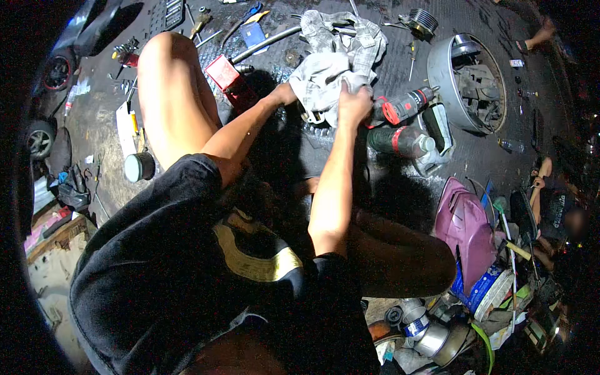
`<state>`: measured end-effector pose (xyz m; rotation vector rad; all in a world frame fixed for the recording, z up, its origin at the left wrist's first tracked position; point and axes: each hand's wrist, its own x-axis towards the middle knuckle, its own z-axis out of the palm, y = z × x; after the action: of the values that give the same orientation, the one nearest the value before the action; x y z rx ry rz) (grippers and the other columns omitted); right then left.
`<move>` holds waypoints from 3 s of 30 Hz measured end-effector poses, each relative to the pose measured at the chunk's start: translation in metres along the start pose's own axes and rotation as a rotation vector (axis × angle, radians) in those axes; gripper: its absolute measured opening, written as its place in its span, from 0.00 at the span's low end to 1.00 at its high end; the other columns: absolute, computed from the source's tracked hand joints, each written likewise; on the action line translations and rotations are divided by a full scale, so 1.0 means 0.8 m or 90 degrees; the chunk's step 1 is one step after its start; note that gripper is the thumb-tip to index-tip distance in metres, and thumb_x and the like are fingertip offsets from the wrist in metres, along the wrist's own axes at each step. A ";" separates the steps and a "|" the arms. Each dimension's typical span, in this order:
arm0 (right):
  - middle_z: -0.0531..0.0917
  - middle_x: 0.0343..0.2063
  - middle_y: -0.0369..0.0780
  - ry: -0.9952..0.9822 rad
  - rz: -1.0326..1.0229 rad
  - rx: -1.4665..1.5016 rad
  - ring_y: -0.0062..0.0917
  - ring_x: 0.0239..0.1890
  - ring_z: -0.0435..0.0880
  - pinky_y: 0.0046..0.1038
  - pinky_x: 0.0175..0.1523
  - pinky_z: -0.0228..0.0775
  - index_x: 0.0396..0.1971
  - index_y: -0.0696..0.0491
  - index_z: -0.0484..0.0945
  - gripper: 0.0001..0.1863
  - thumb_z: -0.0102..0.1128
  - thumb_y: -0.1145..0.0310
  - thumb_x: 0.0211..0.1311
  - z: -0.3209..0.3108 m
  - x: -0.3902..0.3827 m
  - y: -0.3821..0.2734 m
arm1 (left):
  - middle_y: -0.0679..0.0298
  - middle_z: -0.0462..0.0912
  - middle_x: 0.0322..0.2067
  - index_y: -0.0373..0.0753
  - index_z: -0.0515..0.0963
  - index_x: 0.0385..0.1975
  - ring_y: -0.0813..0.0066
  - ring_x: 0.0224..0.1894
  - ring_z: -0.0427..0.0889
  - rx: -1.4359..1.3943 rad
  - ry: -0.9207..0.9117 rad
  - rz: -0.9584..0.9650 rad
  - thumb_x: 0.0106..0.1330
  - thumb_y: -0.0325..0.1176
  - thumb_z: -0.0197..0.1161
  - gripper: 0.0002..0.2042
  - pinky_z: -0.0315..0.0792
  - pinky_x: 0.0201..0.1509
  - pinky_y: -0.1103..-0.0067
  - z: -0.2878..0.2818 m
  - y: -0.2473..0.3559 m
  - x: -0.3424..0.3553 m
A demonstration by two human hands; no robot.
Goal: Disassembling and cleaning components of a motorcycle engine on the ground.
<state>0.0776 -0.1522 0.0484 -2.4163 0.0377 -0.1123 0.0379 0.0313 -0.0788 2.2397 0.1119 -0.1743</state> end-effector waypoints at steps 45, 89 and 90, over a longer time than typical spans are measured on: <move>0.76 0.48 0.36 -0.144 0.321 1.130 0.30 0.50 0.75 0.38 0.55 0.65 0.48 0.49 0.72 0.22 0.36 0.51 0.66 -0.036 0.052 -0.033 | 0.55 0.72 0.52 0.53 0.63 0.60 0.65 0.55 0.71 -0.057 -0.109 -0.095 0.44 0.50 0.70 0.38 0.60 0.60 0.76 -0.041 0.071 -0.054; 0.77 0.46 0.37 -0.110 0.356 0.967 0.29 0.48 0.76 0.36 0.53 0.67 0.48 0.50 0.70 0.22 0.35 0.52 0.67 -0.027 0.030 -0.012 | 0.47 0.51 0.61 0.34 0.52 0.58 0.47 0.66 0.43 0.171 0.088 -0.268 0.34 0.62 0.69 0.54 0.37 0.65 0.52 0.013 0.147 -0.020; 0.77 0.46 0.37 -0.114 0.343 0.961 0.29 0.48 0.76 0.37 0.53 0.67 0.48 0.51 0.70 0.22 0.35 0.52 0.67 -0.028 0.030 -0.011 | 0.47 0.50 0.62 0.34 0.52 0.57 0.46 0.66 0.43 0.152 0.075 -0.278 0.34 0.62 0.69 0.54 0.38 0.65 0.52 0.014 0.148 -0.019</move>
<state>0.0997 -0.1618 0.0730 -0.8471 0.3699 0.2499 0.0386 -0.0517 0.0077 2.4345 0.6780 -0.3027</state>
